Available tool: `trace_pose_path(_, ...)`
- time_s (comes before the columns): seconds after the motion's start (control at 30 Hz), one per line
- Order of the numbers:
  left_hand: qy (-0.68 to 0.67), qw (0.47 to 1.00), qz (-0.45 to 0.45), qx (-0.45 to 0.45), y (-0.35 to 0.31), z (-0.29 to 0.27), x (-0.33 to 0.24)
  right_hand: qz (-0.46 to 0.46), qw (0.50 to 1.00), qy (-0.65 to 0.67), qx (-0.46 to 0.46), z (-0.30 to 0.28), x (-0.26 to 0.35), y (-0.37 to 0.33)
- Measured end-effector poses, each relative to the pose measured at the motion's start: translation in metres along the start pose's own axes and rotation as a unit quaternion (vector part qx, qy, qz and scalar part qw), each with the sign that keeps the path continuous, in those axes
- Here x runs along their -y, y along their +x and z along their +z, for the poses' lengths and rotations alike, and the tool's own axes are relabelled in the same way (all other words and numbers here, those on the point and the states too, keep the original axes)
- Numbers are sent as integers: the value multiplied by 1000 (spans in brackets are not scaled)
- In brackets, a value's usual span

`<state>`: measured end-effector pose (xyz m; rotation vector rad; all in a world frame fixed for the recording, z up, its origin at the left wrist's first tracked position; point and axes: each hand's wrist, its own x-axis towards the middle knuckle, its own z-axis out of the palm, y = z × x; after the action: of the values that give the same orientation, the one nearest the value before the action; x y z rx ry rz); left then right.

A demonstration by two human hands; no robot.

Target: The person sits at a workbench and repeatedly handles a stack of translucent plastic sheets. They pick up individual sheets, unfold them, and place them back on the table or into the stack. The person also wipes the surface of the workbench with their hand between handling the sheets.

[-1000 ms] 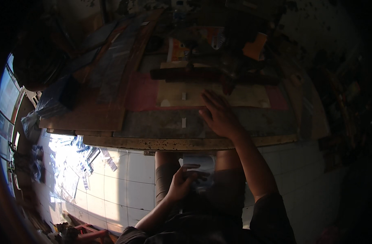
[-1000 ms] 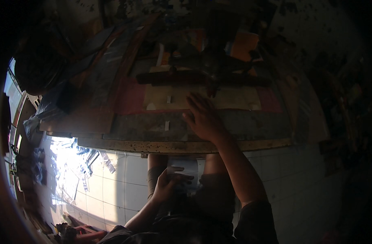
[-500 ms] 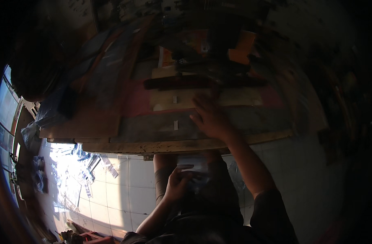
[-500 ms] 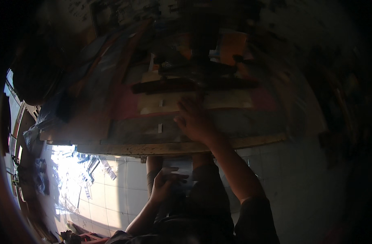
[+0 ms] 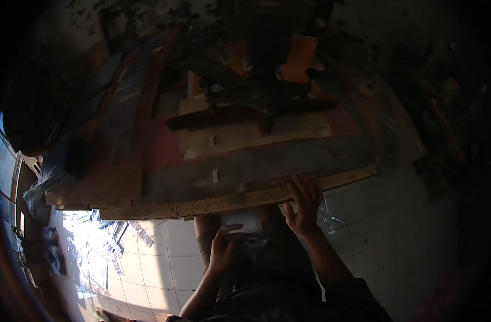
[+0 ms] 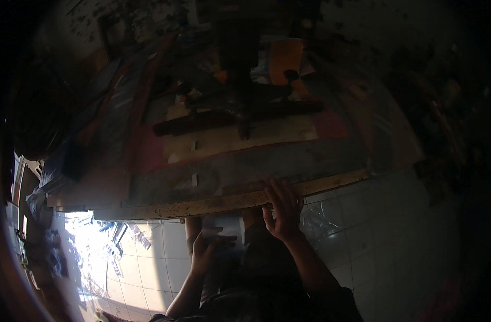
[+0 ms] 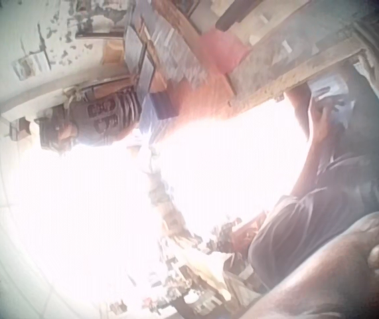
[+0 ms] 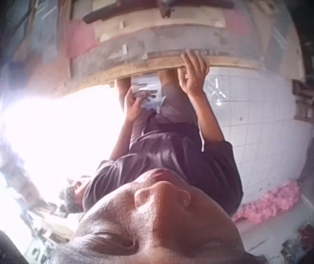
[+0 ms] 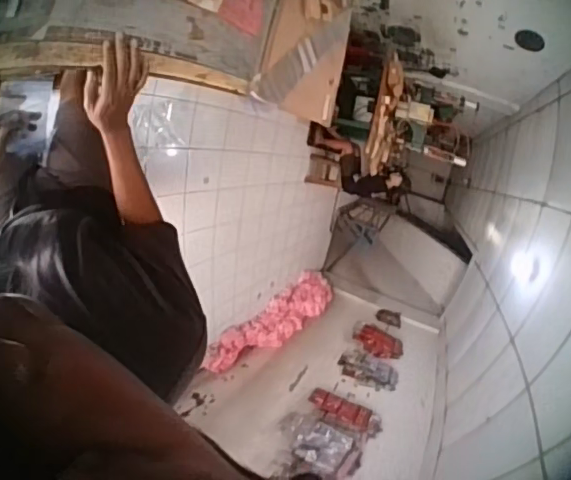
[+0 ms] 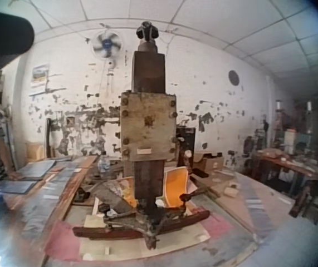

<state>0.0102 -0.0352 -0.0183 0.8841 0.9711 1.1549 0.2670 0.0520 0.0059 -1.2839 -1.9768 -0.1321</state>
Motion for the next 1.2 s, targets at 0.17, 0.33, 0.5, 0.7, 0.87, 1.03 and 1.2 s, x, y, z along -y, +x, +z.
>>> trace_pose_path(0.17,3,1000,-3,-7,2,4,-6,-25,991,-99,-84,33,-33,-43)
trace_pose_path(0.33,1,1000,-10,-17,2,2,-3,-25,970,-74,-229,76,-36,-40)
trace_pose_path(0.5,33,999,11,-27,-1,-10,11,-35,970,-80,-226,82,-35,-38)
trace_pose_path(0.7,-2,1000,-10,-21,-1,-9,10,-40,978,-102,-180,74,-40,-50)
trace_pose_path(0.87,-25,1000,-9,-16,0,-9,15,-41,976,-102,-188,75,-41,-48)
trace_pose_path(1.03,-2,1000,-5,-25,0,-12,22,-28,976,-105,-187,77,-37,-48)
trace_pose_path(1.2,2,1000,-10,-19,-1,-9,12,-35,976,-105,-190,79,-39,-48)
